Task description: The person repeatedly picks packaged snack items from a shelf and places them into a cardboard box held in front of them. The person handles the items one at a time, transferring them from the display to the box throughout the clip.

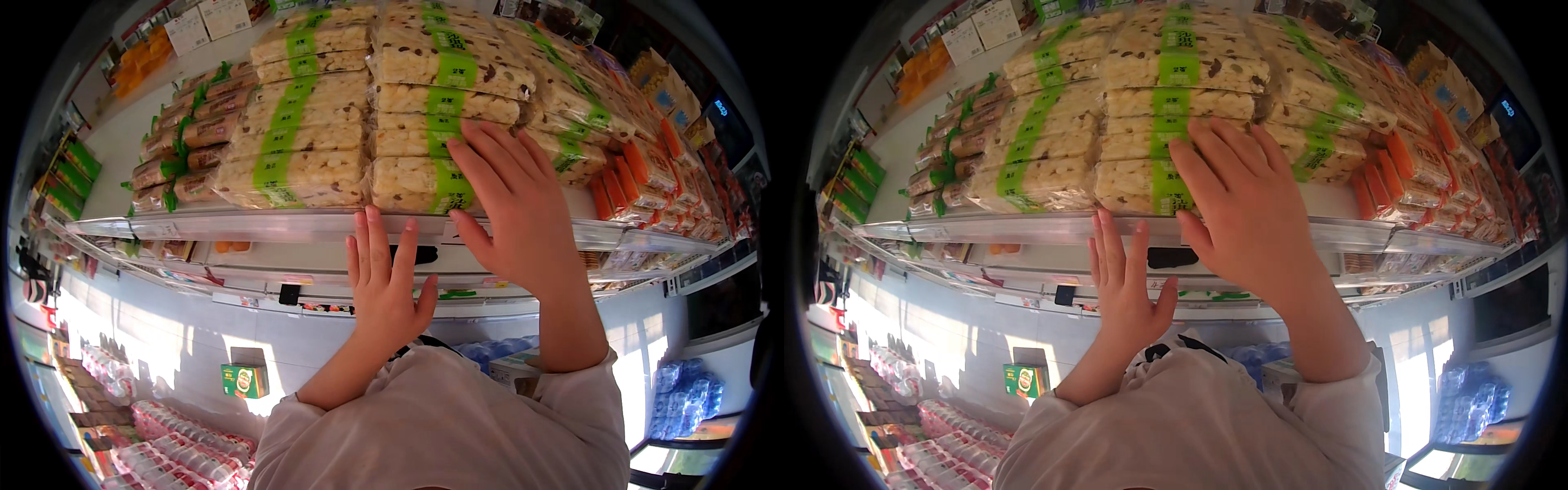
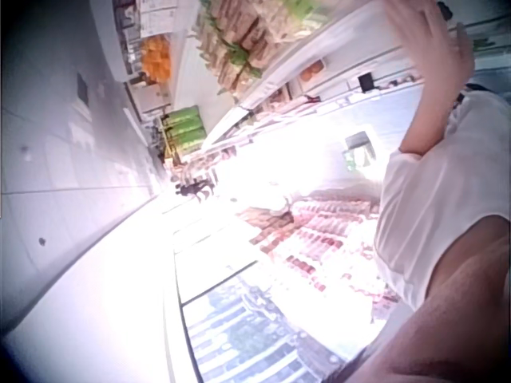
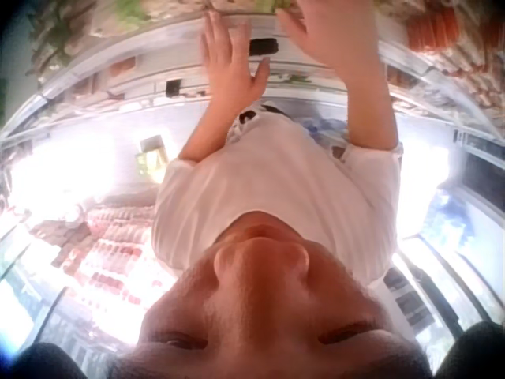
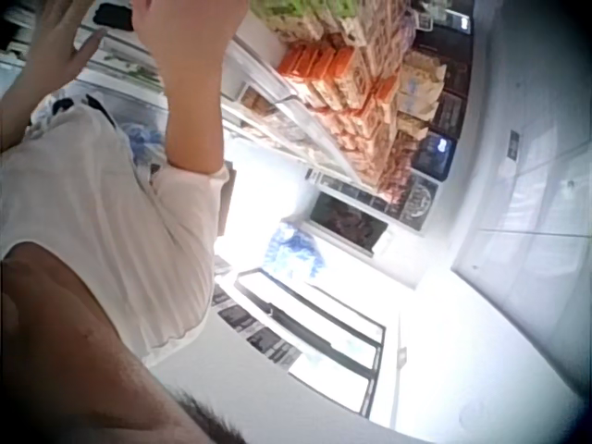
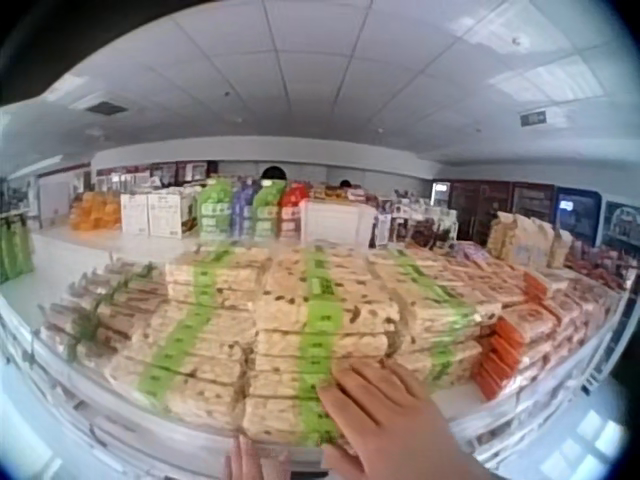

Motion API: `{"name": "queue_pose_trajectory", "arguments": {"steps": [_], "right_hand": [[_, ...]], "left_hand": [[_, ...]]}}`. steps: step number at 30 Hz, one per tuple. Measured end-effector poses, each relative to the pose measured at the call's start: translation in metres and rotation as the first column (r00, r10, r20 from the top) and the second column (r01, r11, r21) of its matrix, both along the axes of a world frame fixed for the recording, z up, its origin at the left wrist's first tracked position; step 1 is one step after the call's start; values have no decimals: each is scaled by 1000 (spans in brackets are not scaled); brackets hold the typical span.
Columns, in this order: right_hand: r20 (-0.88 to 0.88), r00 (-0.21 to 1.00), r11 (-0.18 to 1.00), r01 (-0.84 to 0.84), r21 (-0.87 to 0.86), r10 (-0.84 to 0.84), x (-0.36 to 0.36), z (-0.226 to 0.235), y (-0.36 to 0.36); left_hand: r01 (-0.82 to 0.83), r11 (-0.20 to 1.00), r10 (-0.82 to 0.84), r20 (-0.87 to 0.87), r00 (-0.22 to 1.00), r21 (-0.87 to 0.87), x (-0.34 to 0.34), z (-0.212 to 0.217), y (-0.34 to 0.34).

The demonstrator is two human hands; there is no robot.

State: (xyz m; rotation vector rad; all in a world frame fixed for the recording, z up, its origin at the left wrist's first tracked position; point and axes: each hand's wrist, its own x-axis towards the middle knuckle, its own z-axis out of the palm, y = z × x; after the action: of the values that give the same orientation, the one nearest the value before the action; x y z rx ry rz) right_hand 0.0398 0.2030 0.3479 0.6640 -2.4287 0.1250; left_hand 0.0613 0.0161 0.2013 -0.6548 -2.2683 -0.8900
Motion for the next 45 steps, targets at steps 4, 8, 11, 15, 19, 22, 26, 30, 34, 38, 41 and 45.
{"name": "queue_pose_trajectory", "arguments": {"steps": [4,8,11,15,19,22,26,30,34,38,41,45], "right_hand": [[-32,999,1000,17,13,-17,2,-1,0],[-61,998,1000,18,12,-17,3,1,-4],[5,999,999,38,34,-38,1,9,-4],[15,999,998,51,26,-51,-6,9,-5],[13,1000,999,23,-49,-22,-11,3,4],[-20,999,997,31,-75,-33,-6,6,4],[-45,993,978,101,-183,-111,9,19,12],[-233,968,972,39,-233,-95,23,11,39],[-301,952,973,-18,-230,-54,45,-10,59],[-327,945,979,-40,-200,-28,69,-38,81],[-287,957,984,-9,-180,-43,92,-43,90],[-146,980,953,86,-292,-134,130,-61,102]], "left_hand": [[-25,999,25,6,1000,-35,-2,0,6],[-45,997,46,1,999,-56,-2,-3,7],[-49,996,48,-15,999,-78,-4,-6,6],[-36,996,35,-12,999,-83,-5,-7,3],[17,1000,-17,5,1000,-22,-3,-8,1],[51,998,-52,14,999,21,-1,-6,-2],[85,992,-84,-7,996,94,-1,-4,-1],[270,918,-233,-157,960,291,-2,-7,1],[402,860,-321,-279,905,314,-2,-2,10],[466,853,-367,-367,855,234,-6,10,29],[587,792,-450,-490,746,165,-14,15,50],[728,683,-636,-437,636,65,-14,21,87]]}}
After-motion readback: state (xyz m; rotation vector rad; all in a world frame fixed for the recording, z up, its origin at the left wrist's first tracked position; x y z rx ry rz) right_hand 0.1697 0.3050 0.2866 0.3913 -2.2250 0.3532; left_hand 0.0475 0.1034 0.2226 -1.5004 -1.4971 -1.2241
